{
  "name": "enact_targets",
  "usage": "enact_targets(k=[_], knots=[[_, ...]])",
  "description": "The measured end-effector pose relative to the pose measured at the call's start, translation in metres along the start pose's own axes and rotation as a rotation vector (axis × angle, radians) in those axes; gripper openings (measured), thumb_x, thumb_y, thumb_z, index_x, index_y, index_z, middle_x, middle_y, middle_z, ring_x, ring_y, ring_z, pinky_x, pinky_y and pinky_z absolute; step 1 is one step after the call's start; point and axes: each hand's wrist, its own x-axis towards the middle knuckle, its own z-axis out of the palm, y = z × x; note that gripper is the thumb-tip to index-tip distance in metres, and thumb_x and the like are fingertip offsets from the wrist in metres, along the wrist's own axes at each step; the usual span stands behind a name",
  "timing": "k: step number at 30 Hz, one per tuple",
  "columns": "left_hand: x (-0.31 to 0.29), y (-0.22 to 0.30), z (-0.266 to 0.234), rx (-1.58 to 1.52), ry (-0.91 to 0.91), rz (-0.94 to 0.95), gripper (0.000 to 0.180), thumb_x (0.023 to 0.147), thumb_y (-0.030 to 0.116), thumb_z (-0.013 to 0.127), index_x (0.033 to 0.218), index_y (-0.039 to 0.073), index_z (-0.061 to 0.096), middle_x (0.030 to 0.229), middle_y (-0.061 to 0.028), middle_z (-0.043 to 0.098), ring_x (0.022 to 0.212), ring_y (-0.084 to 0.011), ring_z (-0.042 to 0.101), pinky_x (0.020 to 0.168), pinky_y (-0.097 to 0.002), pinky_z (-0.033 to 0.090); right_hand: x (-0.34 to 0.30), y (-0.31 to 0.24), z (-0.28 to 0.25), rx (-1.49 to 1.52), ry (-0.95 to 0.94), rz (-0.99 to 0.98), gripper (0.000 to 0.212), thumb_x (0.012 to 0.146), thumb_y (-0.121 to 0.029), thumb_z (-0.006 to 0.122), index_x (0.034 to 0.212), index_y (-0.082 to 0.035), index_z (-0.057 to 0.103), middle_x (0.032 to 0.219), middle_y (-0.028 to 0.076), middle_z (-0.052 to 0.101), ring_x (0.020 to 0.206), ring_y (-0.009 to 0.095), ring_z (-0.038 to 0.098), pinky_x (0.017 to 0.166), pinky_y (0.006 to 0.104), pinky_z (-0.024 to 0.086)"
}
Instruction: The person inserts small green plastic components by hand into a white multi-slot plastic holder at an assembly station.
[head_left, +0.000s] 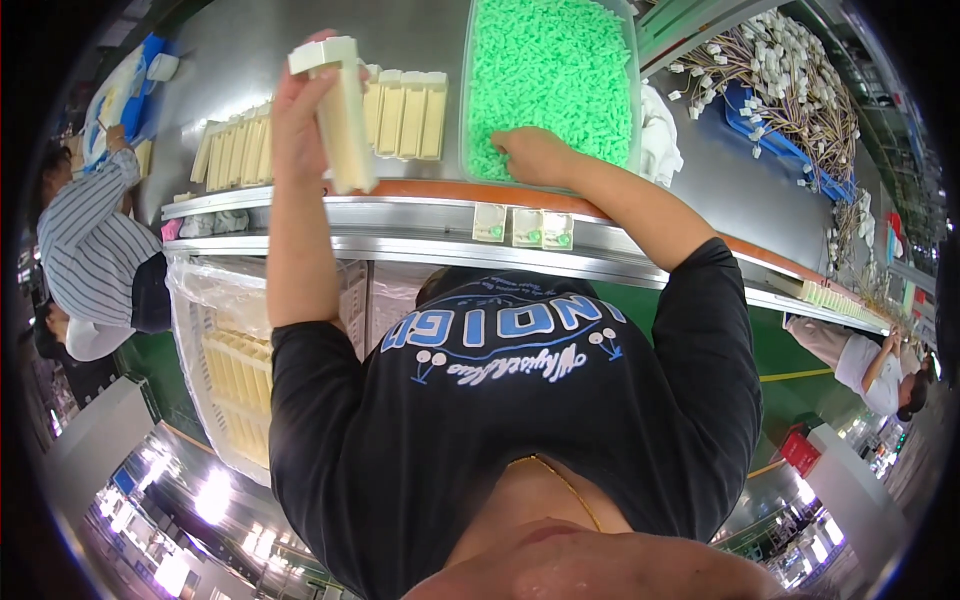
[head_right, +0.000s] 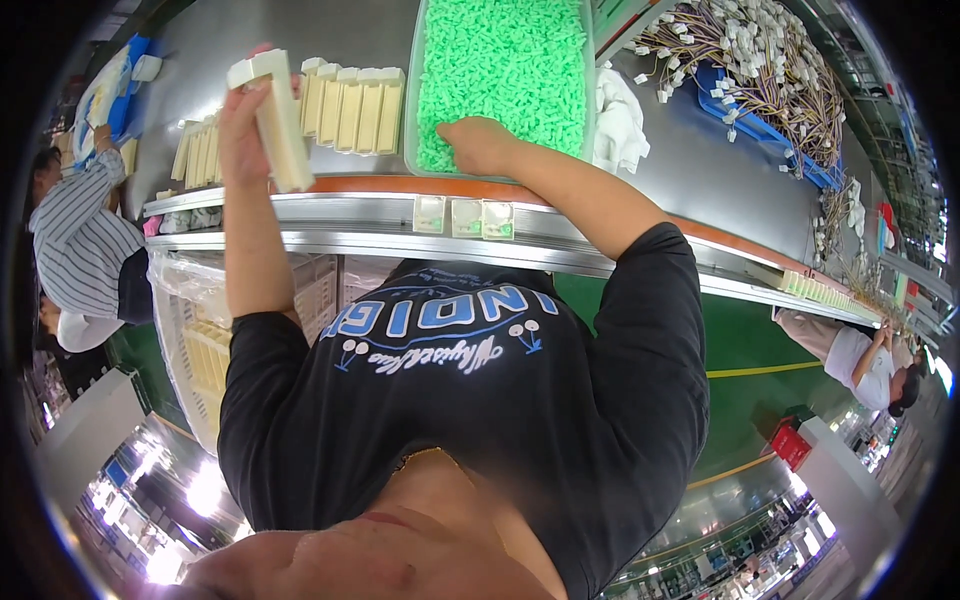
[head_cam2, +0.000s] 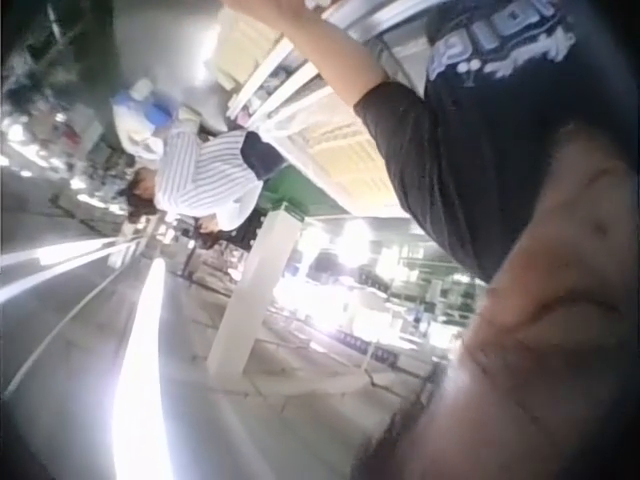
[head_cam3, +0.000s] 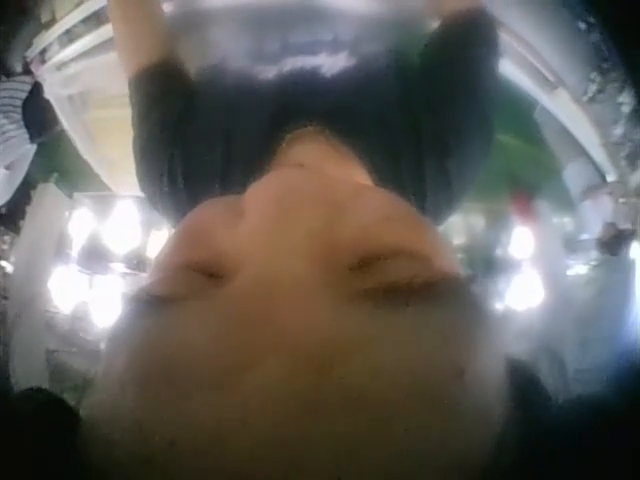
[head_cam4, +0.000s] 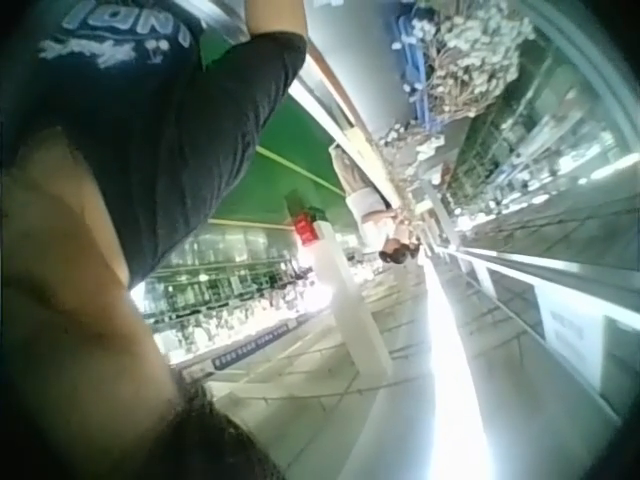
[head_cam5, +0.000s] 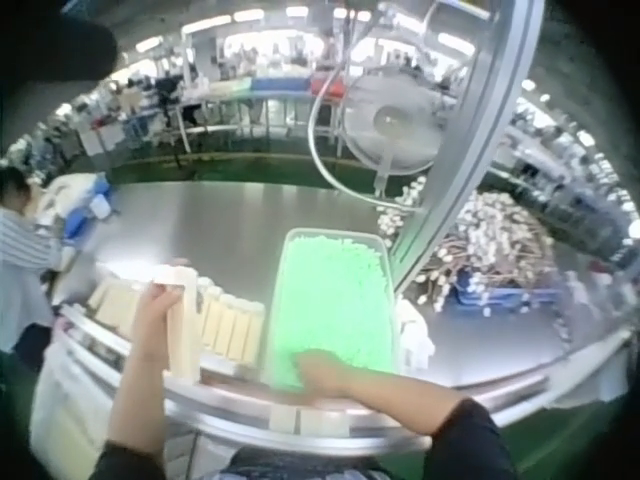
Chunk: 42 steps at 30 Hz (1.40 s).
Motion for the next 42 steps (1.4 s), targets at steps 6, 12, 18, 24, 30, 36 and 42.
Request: enact_targets(k=[6, 12, 18, 24, 30, 36, 42], knots=[[-0.033, -0.046, 0.037, -0.085, -0.050, -0.285, 0.033, 0.086, 0.025, 0.046, 0.113, 0.005, 0.043, 0.086, -0.0134, 0.057, 0.059, -0.0160, 0.053, 0.052, -0.0242, 0.045, 0.001, -0.006, -0.001, -0.033, 0.034, -0.008, 0.019, 0.070, -0.006, 0.048, 0.089, -0.003, 0.050, 0.078, 0.019, 0.057, 0.076, 0.035, 0.056, 0.065, 0.0440, 0.042], [-0.038, -0.069, 0.034, -0.218, -0.002, -0.536, 0.035, 0.086, 0.036, 0.046, 0.092, 0.003, 0.055, 0.077, -0.0092, 0.058, 0.055, -0.0104, 0.052, 0.049, -0.0211, 0.044, 0.002, -0.014, -0.009, -0.058, -0.004, 0.064, 0.029, 0.070, -0.005, 0.047, 0.099, -0.005, 0.050, 0.080, 0.017, 0.059, 0.078, 0.032, 0.058, 0.065, 0.0421, 0.045], [-0.043, -0.070, 0.042, -0.266, 0.033, -0.729, 0.035, 0.083, 0.042, 0.050, 0.088, 0.007, 0.050, 0.071, -0.0108, 0.056, 0.057, -0.0165, 0.054, 0.052, -0.0254, 0.046, 0.005, -0.004, -0.001, -0.091, 0.009, 0.016, 0.028, 0.068, -0.004, 0.048, 0.096, -0.005, 0.052, 0.078, 0.017, 0.059, 0.077, 0.033, 0.058, 0.064, 0.0422, 0.045], [-0.047, -0.079, 0.045, -0.452, -0.032, -0.687, 0.030, 0.084, 0.034, 0.049, 0.090, 0.005, 0.049, 0.072, -0.0121, 0.056, 0.065, -0.0226, 0.055, 0.061, -0.0327, 0.047, -0.002, 0.007, -0.004, 0.105, 0.070, -0.012, 0.019, 0.067, -0.004, 0.053, 0.085, -0.005, 0.056, 0.072, 0.015, 0.059, 0.071, 0.029, 0.058, 0.061, 0.0372, 0.045], [-0.048, -0.080, 0.051, -0.498, -0.103, -0.660, 0.020, 0.087, 0.026, 0.045, 0.090, 0.007, 0.048, 0.074, -0.0101, 0.054, 0.069, -0.0201, 0.052, 0.063, -0.0297, 0.045, -0.015, 0.022, -0.014, 0.366, 0.150, 0.095, 0.012, 0.066, -0.004, 0.058, 0.077, -0.002, 0.060, 0.073, 0.015, 0.060, 0.067, 0.025, 0.058, 0.063, 0.0319, 0.046], [-0.048, -0.082, 0.056, -0.446, -0.178, -0.600, 0.020, 0.087, 0.026, 0.044, 0.091, 0.006, 0.047, 0.076, -0.0106, 0.054, 0.070, -0.0205, 0.051, 0.066, -0.0305, 0.044, -0.011, 0.024, -0.008, 0.109, 0.174, 0.093, 0.009, 0.070, -0.010, 0.056, 0.072, -0.001, 0.057, 0.072, 0.017, 0.059, 0.070, 0.032, 0.057, 0.062, 0.0383, 0.045], [-0.052, -0.079, 0.060, -0.482, -0.041, -0.619, 0.021, 0.087, 0.025, 0.045, 0.089, 0.005, 0.048, 0.077, -0.0106, 0.054, 0.071, -0.0206, 0.052, 0.065, -0.0311, 0.045, -0.012, 0.016, -0.009, -0.060, 0.190, 0.113, 0.007, 0.069, -0.008, 0.055, 0.072, -0.002, 0.056, 0.069, 0.017, 0.058, 0.068, 0.032, 0.056, 0.060, 0.0395, 0.044]])
